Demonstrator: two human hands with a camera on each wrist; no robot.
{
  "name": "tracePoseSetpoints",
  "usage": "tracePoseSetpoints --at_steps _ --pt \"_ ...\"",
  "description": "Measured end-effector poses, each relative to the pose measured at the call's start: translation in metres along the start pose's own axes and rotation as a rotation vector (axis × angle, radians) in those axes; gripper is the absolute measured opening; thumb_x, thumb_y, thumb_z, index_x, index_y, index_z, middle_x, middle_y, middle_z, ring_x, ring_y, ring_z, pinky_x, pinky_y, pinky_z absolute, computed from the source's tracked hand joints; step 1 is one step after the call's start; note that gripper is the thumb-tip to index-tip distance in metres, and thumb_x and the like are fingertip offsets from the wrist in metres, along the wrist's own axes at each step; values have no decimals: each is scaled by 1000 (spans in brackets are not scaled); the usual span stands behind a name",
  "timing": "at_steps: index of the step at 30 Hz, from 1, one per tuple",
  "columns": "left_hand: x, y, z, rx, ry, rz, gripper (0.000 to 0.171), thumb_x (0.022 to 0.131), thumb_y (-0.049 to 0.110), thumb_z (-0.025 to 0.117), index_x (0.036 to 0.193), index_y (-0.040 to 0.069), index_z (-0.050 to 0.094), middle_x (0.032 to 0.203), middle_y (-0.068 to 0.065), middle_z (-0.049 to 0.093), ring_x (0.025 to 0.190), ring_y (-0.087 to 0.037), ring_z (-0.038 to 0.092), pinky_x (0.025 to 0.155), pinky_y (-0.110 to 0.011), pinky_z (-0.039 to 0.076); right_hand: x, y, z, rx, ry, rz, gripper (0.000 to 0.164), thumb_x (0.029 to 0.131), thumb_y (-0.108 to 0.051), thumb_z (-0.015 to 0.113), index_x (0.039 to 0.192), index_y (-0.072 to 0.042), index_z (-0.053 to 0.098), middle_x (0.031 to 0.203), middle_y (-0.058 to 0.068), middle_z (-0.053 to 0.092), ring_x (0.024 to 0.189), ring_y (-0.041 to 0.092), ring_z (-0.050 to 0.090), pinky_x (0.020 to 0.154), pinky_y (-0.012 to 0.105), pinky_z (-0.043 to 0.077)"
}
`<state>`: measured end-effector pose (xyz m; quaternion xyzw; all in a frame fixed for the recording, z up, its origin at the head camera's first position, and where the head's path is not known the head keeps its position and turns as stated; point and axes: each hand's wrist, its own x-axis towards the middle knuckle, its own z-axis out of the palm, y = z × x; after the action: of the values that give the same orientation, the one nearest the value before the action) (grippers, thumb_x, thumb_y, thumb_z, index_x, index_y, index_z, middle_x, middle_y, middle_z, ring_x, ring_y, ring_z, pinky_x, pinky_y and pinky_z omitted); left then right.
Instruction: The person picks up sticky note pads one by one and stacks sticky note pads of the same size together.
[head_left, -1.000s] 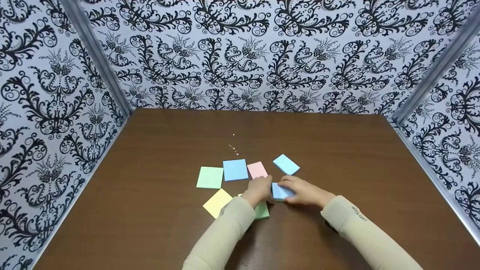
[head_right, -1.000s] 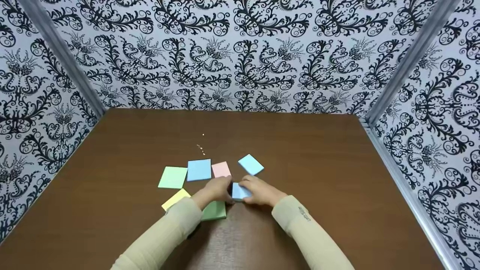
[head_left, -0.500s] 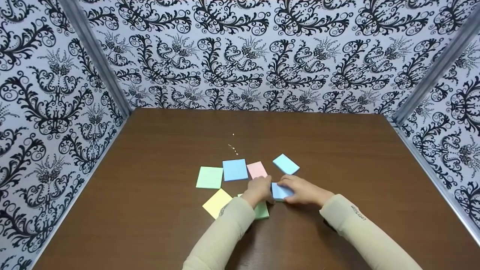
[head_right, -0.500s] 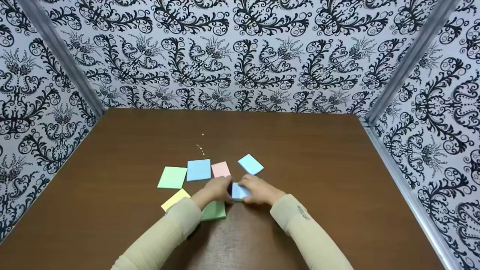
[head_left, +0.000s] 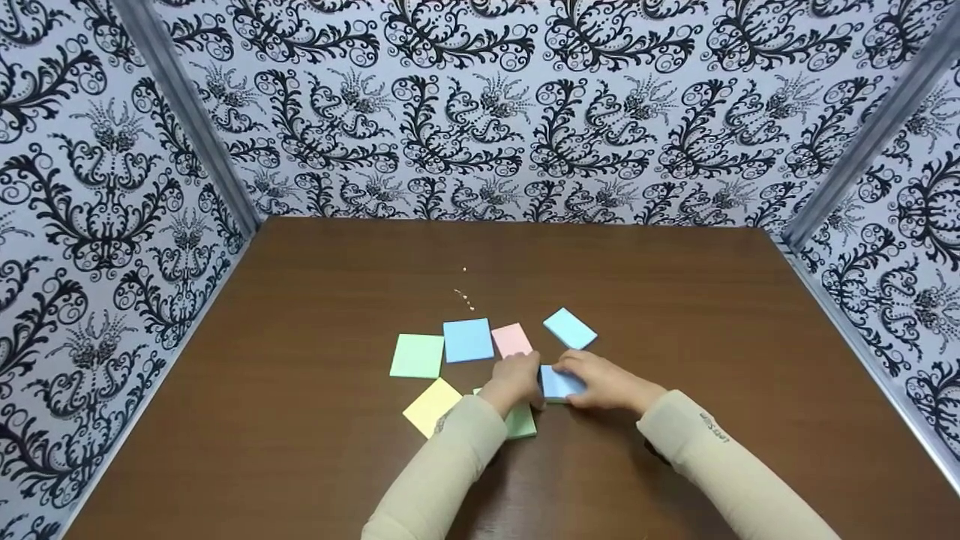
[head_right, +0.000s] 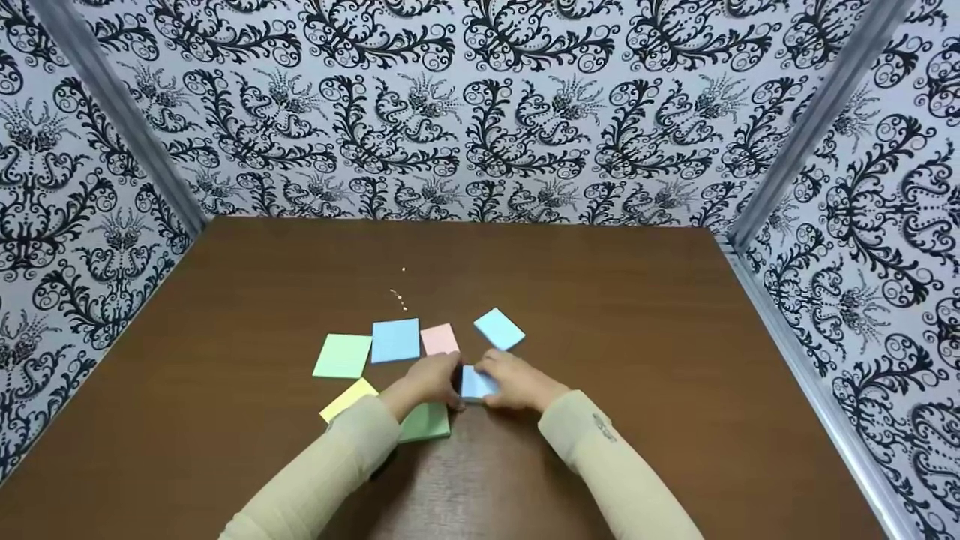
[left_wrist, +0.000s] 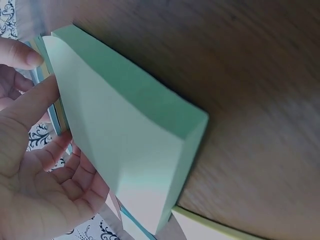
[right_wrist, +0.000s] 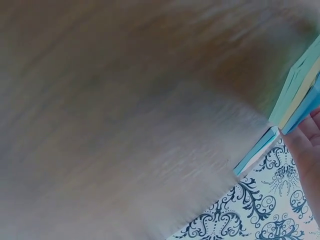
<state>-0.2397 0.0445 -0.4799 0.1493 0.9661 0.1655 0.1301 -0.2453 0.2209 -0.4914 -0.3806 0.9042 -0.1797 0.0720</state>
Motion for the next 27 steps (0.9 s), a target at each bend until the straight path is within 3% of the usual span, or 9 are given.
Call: tracePoseSetpoints --at_steps 10,20,27 --pt "0 -2 2 -9 -8 6 59 59 29 86 106 7 56 97 -9 61 90 -25 57 78 -39 47 -1 -2 2 1 -2 -1 44 79 -11 64 118 5 54 116 14 51 103 26 49 86 41 43" --pt "0 0 3 56 29 32 50 64 32 81 100 9 56 91 -7 62 85 -23 59 71 -37 47 -3 3 5 -2 56 -71 45 75 -8 64 117 5 56 111 11 52 99 22 50 83 36 43" --pt "-2 1 2 58 45 44 48 65 31 81 101 9 58 91 -7 62 84 -22 58 71 -36 47 -4 3 4 -4 57 -70 44 77 -10 65 117 4 56 111 11 52 98 22 49 82 36 43"
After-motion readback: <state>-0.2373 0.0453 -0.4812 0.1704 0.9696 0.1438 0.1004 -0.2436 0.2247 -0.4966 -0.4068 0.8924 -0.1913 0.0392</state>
